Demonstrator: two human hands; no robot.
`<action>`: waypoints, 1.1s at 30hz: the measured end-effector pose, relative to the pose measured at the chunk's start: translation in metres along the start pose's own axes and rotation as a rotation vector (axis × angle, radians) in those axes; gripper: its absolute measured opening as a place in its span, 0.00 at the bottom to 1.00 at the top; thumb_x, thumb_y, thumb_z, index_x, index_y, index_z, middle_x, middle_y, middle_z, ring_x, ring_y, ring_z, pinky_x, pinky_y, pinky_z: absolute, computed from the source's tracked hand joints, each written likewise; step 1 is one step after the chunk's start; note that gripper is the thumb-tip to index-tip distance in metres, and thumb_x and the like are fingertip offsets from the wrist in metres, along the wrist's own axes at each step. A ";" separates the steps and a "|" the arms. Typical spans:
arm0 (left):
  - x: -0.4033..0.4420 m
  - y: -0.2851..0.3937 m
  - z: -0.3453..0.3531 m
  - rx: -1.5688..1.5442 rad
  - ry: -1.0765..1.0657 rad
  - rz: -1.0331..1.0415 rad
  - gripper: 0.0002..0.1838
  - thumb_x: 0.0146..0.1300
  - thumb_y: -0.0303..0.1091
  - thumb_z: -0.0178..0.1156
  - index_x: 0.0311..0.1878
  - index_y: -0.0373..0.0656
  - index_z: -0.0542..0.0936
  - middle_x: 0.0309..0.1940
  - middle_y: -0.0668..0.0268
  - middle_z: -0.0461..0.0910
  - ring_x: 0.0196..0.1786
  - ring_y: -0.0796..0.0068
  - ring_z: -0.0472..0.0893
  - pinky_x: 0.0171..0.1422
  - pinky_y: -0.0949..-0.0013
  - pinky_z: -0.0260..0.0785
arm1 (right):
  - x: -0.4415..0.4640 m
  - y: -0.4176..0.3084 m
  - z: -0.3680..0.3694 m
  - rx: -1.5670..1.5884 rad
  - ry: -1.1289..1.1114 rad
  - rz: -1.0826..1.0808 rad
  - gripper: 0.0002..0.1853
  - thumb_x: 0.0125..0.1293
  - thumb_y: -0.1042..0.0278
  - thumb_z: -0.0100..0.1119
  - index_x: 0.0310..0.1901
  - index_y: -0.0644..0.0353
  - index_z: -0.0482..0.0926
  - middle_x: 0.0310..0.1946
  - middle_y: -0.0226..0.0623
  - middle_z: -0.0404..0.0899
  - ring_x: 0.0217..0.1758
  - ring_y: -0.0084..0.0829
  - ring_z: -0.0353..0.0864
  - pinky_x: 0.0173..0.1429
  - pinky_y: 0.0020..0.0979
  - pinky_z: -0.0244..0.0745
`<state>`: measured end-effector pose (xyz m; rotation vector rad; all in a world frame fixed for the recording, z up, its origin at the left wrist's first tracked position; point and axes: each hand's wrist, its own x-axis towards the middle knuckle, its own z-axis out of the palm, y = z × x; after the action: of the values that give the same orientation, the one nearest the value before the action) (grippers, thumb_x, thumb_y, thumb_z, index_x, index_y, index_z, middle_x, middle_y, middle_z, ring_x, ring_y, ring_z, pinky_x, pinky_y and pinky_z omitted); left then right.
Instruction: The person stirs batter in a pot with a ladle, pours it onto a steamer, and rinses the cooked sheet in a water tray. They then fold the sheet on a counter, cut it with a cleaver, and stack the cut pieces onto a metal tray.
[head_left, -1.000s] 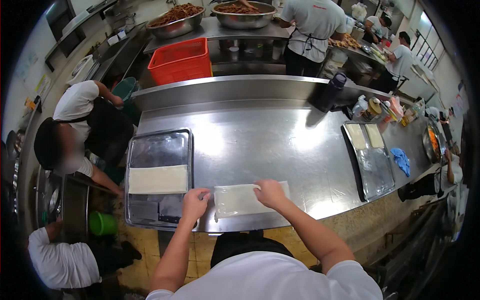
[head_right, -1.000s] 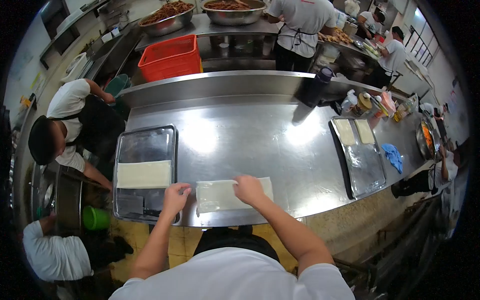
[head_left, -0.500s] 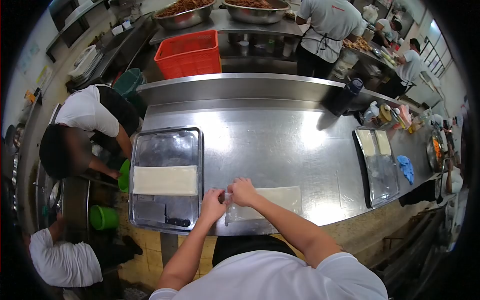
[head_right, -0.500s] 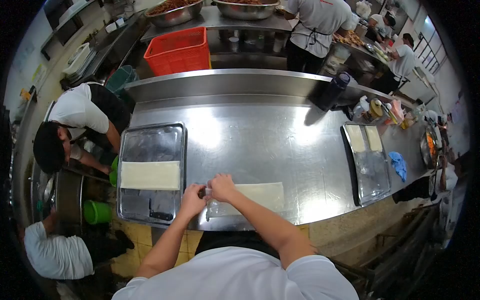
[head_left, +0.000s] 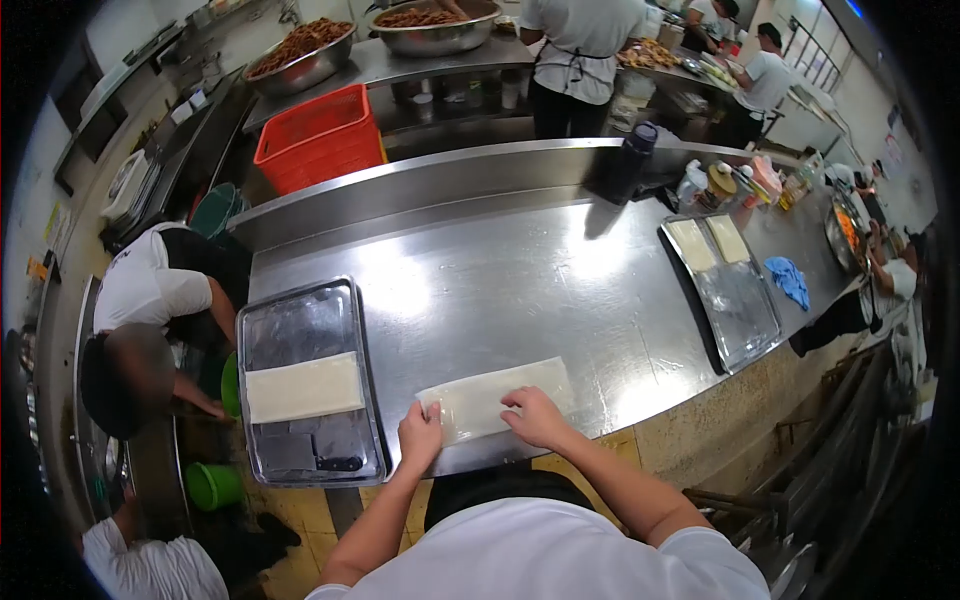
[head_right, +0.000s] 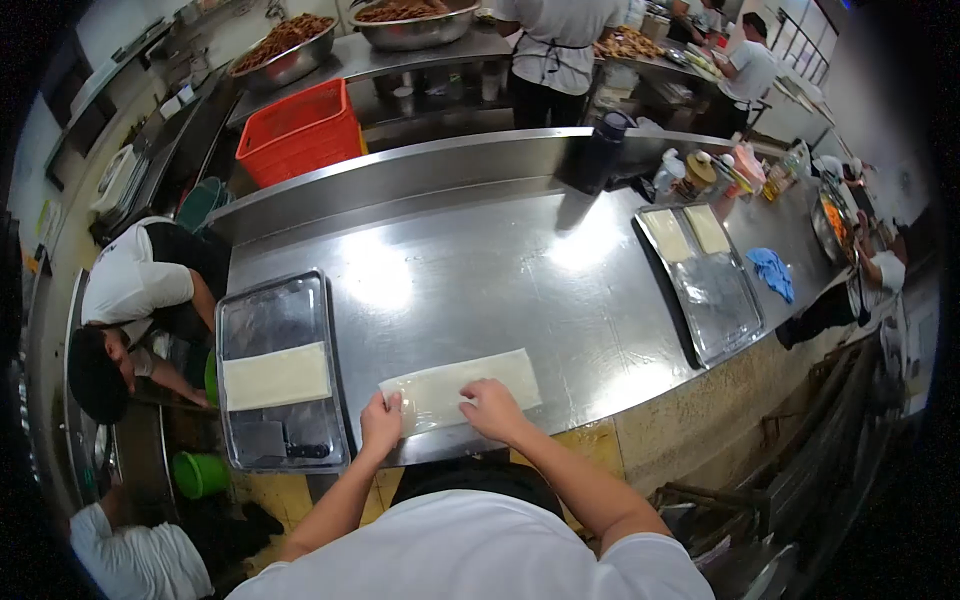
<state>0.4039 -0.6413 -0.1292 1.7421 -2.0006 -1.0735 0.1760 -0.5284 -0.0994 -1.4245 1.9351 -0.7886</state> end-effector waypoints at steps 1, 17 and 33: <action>-0.003 0.001 0.005 0.036 0.036 0.001 0.19 0.75 0.45 0.58 0.41 0.35 0.78 0.32 0.42 0.84 0.39 0.35 0.83 0.45 0.39 0.71 | -0.013 0.011 -0.005 -0.001 0.016 0.035 0.15 0.63 0.65 0.68 0.47 0.65 0.86 0.45 0.51 0.86 0.53 0.50 0.83 0.62 0.46 0.77; -0.055 0.192 -0.025 0.342 0.151 0.430 0.15 0.78 0.43 0.53 0.41 0.39 0.76 0.27 0.41 0.82 0.34 0.32 0.82 0.40 0.35 0.71 | -0.132 0.092 -0.068 0.331 0.255 0.298 0.16 0.67 0.66 0.69 0.51 0.67 0.86 0.44 0.45 0.90 0.47 0.35 0.88 0.54 0.35 0.82; -0.149 0.377 -0.070 0.167 0.100 0.870 0.13 0.74 0.38 0.60 0.37 0.38 0.79 0.21 0.46 0.80 0.27 0.41 0.83 0.34 0.47 0.73 | -0.086 0.127 -0.084 1.835 0.095 0.176 0.24 0.71 0.71 0.64 0.67 0.66 0.74 0.55 0.41 0.84 0.58 0.34 0.84 0.61 0.33 0.78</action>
<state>0.2085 -0.5263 0.2139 0.7609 -2.4326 -0.5167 0.0564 -0.4050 -0.1310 -0.0407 0.5974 -1.7543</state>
